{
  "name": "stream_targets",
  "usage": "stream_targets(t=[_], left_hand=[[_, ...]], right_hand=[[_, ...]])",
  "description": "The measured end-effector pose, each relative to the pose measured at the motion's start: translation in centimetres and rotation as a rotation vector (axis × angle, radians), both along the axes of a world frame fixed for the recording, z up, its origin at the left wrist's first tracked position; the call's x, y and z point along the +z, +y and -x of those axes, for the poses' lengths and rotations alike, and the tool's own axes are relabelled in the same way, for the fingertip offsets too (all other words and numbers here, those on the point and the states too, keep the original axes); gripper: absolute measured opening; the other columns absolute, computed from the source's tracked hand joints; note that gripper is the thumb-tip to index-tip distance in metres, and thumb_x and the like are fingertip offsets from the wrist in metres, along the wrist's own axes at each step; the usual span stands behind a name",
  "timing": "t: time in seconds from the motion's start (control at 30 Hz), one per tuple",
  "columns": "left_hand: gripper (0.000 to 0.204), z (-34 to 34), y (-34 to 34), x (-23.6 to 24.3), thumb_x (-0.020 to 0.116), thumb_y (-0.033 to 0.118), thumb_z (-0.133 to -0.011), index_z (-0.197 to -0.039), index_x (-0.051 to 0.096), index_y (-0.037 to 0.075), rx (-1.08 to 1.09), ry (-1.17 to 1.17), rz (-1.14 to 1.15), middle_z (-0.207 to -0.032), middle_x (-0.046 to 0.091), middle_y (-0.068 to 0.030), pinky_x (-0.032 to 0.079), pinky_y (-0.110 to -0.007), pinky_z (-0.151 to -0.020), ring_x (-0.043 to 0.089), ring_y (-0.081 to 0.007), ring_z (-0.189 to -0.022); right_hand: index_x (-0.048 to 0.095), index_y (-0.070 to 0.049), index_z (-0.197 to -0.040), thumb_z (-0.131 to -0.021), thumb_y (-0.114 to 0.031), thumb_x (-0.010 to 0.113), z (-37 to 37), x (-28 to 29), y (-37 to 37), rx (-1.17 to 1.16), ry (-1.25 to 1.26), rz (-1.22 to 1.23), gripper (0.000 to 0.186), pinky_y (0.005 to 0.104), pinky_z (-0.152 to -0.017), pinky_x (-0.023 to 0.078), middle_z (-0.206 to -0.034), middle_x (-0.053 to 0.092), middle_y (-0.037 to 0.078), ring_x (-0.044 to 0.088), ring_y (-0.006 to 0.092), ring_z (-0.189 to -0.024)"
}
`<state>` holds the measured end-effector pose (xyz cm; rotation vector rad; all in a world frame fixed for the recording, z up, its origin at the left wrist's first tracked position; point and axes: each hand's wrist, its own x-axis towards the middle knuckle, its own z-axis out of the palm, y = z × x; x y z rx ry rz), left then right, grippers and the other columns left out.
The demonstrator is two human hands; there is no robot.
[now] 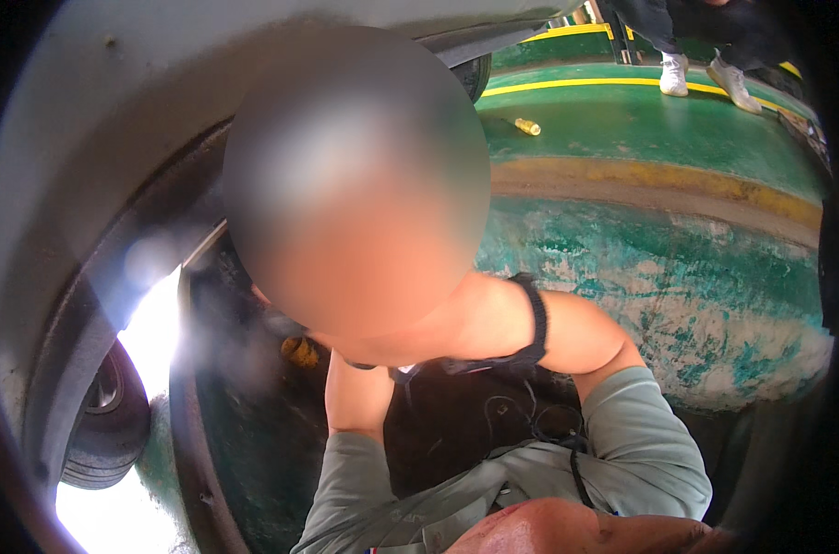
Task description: The person lies on the floor beneath a vehicle and uses a yellow-handled screwdriver to pry at a component near the wheel well. They then stand, retrieve a ratchet and socket from a tool rack, and return to the vehicle to tighten bolts under the chassis.
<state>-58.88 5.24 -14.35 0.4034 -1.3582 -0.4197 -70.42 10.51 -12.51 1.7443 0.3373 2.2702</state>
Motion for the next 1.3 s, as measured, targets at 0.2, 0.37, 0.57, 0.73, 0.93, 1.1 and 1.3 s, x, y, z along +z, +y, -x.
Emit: stream_targets(t=[0.2,0.37,0.57,0.73,0.93,1.1,1.3], left_hand=[[0.05,0.8,1.5,0.7,0.066,0.005,-0.09,-0.134,0.051,-0.01,0.38,-0.252,0.172,-0.105,0.065,-0.0127,0.046,-0.019,-0.058,0.056,-0.0091,-0.065],[0.044,2.7,1.4,1.0,0.081,0.005,-0.084,-0.123,0.061,-0.004,0.766,-0.33,0.214,-0.094,0.07,-0.0052,0.052,-0.021,-0.067,0.061,-0.0065,-0.072],[0.051,1.3,1.9,1.4,0.083,0.013,-0.083,-0.126,0.06,0.0,1.105,-0.53,0.349,-0.091,0.073,-0.0081,0.053,-0.026,-0.069,0.065,-0.0116,-0.073],[0.054,1.0,1.9,-0.2,0.074,0.017,-0.091,-0.138,0.051,0.005,1.136,-0.597,0.183,-0.09,0.07,-0.0129,0.053,-0.032,-0.067,0.068,-0.0227,-0.074],[0.038,3.0,2.1,0.5,0.061,0.037,-0.1,-0.114,0.062,0.002,0.631,-0.18,-0.071,-0.08,0.065,-0.0041,0.039,-0.025,-0.052,0.054,-0.0076,-0.058],[0.067,2.6,2.2,1.0,0.04,0.059,-0.103,-0.111,0.063,-0.003,0.537,-0.055,-0.185,-0.08,0.064,-0.0074,0.036,-0.021,-0.048,0.05,-0.0079,-0.055],[0.064,3.4,2.3,1.9,0.035,0.053,-0.105,-0.099,0.068,-0.001,0.394,0.027,-0.193,-0.059,0.045,0.003,0.022,-0.02,-0.044,0.035,-0.0049,-0.049]], right_hand=[[0.062,-0.004,-0.098,-0.1,-0.024,0.058,7.3,1.4,-7.4,1.124,-0.149,-0.547,0.021,0.0218,-0.044,0.034,-0.086,0.069,0.008,0.042,0.0071,-0.049],[0.057,-0.003,-0.098,-0.101,-0.019,0.052,6.9,-0.1,-15.7,1.802,0.107,-0.796,0.017,0.0188,-0.042,0.029,-0.099,0.064,0.009,0.034,0.0046,-0.049],[0.059,-0.004,-0.097,-0.098,-0.017,0.057,6.9,-0.2,-9.9,1.424,-0.06,-0.636,0.013,0.0198,-0.043,0.032,-0.089,0.069,0.009,0.041,0.0065,-0.048],[0.059,-0.006,-0.095,-0.09,-0.01,0.062,4.3,-0.4,-2.7,0.379,-0.055,-0.285,0.007,0.0242,-0.055,0.046,-0.09,0.066,0.013,0.055,0.0129,-0.057],[0.059,-0.014,-0.078,-0.078,-0.021,0.063,-4.6,-0.9,3.9,-0.46,0.109,-0.127,0.008,0.0292,-0.049,0.047,-0.073,0.049,0.003,0.052,0.0144,-0.055],[0.062,-0.012,-0.093,-0.081,-0.021,0.066,-0.8,-0.7,2.0,-0.228,0.343,-0.079,0.015,0.0388,-0.062,0.054,-0.089,0.056,0.006,0.059,0.0189,-0.062],[0.059,0.002,-0.105,-0.09,-0.026,0.075,2.8,-2.5,-9.4,0.544,0.131,-0.766,0.035,0.03,-0.071,0.054,-0.087,0.069,0.009,0.067,0.0157,-0.081]])
